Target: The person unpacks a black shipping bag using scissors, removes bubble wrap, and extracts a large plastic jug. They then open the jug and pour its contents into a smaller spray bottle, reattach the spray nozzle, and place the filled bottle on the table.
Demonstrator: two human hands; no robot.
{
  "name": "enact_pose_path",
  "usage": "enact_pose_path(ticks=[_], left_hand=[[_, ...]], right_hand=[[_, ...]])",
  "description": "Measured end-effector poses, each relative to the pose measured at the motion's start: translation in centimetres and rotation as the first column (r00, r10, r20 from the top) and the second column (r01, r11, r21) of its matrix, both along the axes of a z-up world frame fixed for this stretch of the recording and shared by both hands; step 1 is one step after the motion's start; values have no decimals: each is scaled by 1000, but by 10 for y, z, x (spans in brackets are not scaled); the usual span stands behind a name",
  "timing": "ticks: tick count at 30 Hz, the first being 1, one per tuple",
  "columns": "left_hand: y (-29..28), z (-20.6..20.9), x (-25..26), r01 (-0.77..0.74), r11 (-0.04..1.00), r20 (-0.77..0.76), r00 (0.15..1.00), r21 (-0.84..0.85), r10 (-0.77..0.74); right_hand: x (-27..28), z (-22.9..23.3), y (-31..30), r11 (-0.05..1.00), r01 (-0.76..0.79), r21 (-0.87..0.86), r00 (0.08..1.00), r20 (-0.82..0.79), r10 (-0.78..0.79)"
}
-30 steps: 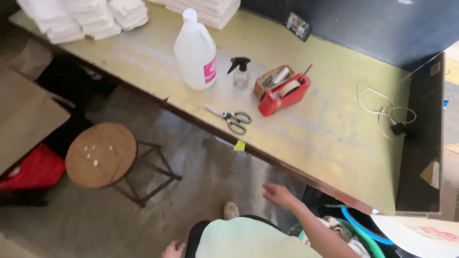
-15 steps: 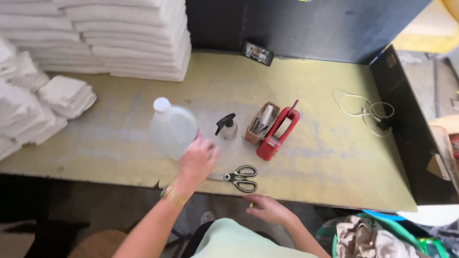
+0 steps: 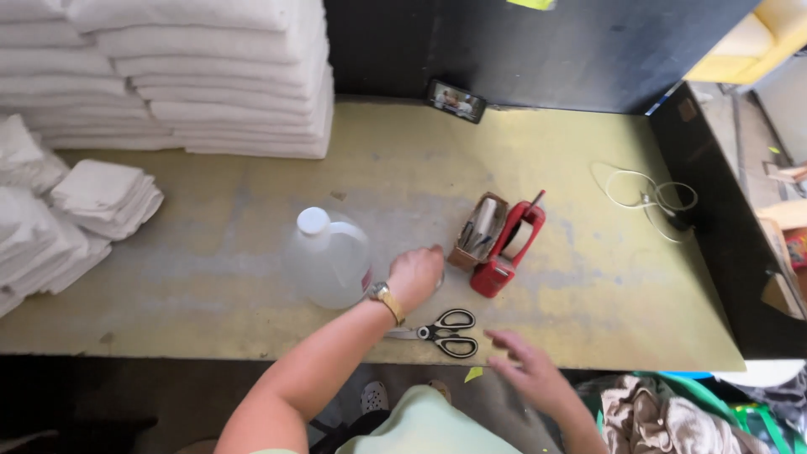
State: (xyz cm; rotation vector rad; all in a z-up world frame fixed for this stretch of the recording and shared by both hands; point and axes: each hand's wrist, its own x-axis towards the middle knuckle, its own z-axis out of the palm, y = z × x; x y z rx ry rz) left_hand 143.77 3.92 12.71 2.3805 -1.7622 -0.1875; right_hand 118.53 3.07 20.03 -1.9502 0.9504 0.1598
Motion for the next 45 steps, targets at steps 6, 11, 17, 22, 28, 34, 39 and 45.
enact_pose_path(ticks=[6,11,17,22,28,34,39,45], left_hand=[[24,-21,-11,7,969,331,940,-246,78],[80,119,24,101,949,448,893,-299,46],[100,138,137,234,881,339,936,-410,-91],[91,111,133,297,832,188,954,-468,-234],[86,91,121,-247,749,-98,966,-616,238],[75,87,123,-509,659,-150,840,-554,522],[98,90,120,-416,682,-130,893,-602,431],[161,151,117,21,878,-520,799,-477,-302]], right_hand=[[73,4,-40,898,-89,-431,861,420,287],[164,21,-49,942,-49,-331,728,634,261],[264,-7,-12,861,-260,-437,693,537,482],[276,-66,21,970,-99,-224,821,532,206],[258,14,78,964,135,230,827,510,-237],[271,25,100,968,244,-51,859,475,-191],[284,-81,78,989,122,-85,877,475,-68],[256,-31,55,929,-363,76,766,592,251]])
